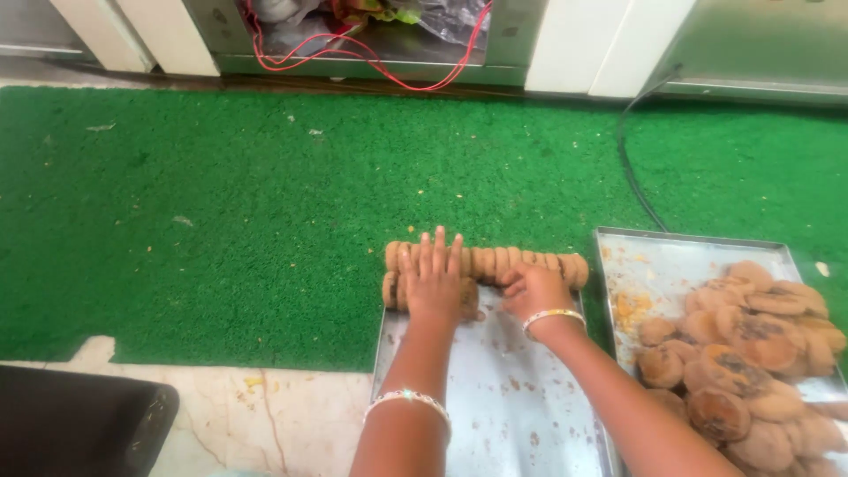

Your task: Organize and align baked cookies on a tray.

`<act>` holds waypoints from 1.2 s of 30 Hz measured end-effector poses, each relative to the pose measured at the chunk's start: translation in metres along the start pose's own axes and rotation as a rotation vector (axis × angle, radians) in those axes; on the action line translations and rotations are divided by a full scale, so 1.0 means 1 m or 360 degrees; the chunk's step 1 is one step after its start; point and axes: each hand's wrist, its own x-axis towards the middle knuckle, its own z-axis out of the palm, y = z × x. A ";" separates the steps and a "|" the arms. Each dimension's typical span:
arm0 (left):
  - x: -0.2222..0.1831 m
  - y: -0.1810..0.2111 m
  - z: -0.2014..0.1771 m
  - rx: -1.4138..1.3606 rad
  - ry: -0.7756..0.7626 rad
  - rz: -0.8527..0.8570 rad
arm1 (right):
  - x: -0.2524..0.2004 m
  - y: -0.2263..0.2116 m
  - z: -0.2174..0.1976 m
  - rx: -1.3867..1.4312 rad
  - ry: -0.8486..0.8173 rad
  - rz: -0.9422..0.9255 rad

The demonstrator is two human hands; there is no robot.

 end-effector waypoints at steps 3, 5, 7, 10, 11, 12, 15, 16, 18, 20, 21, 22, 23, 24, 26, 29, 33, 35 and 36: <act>0.013 0.030 0.002 -0.0030 0.0019 0.0077 | 0.005 0.021 -0.015 -0.0079 0.0044 0.0016; 0.020 0.058 0.009 0.0007 0.0052 0.0132 | 0.000 0.021 -0.035 -0.0204 0.0056 0.0035; 0.019 0.086 0.003 0.0046 0.0083 0.0189 | -0.009 0.014 -0.056 -0.0327 0.0067 0.0057; 0.024 0.138 0.013 0.0059 -0.0097 0.0306 | -0.024 0.015 -0.085 -0.0600 0.0101 0.0186; 0.038 0.159 0.040 -0.0024 0.0180 0.0332 | -0.024 0.027 -0.092 -0.0646 0.0109 0.0212; 0.051 0.181 0.066 -0.0112 0.0457 0.0353 | -0.023 0.040 -0.098 -0.0693 0.0118 0.0238; 0.054 0.226 0.067 -0.0269 0.0351 0.0480 | -0.021 0.076 -0.120 -0.0706 0.0182 0.0224; 0.044 0.233 0.050 -0.0274 0.0347 0.0496 | -0.022 0.084 -0.129 -0.0710 0.0186 0.0239; 0.026 0.245 0.017 -0.0199 -0.0024 0.0538 | -0.022 0.101 -0.149 -0.0711 0.0190 0.0293; 0.026 0.263 0.015 -0.0239 -0.0038 0.0552 | -0.019 0.127 -0.165 -0.0737 0.0239 0.0249; 0.026 0.271 0.014 -0.0275 -0.0048 0.0550 | -0.017 0.141 -0.173 -0.0758 0.0282 0.0190; 0.021 0.272 -0.001 -0.0270 -0.0057 0.0574 | -0.016 0.149 -0.178 -0.0756 0.0289 0.0215; 0.016 0.273 -0.015 -0.0356 -0.0236 0.0564 | -0.015 0.157 -0.184 -0.0803 0.0350 0.0213; 0.012 0.278 -0.031 -0.0451 -0.0419 0.0555 | -0.015 0.167 -0.194 -0.0864 0.0408 0.0213; 0.029 0.298 0.001 -0.0497 -0.0316 0.0563 | -0.017 0.176 -0.211 -0.0798 0.0417 0.0321; 0.056 0.322 0.045 -0.0680 -0.0099 0.0583 | -0.019 0.178 -0.229 -0.0713 0.0519 0.0471; 0.047 0.338 0.019 -0.1106 -0.0141 0.0447 | -0.019 0.188 -0.245 -0.0753 0.0614 0.0497; 0.056 0.352 0.025 -0.1223 -0.0147 0.0411 | -0.012 0.205 -0.248 -0.0704 0.0562 0.0527; 0.060 0.359 0.029 -0.1349 -0.0142 0.0369 | -0.008 0.214 -0.249 -0.0662 0.0514 0.0545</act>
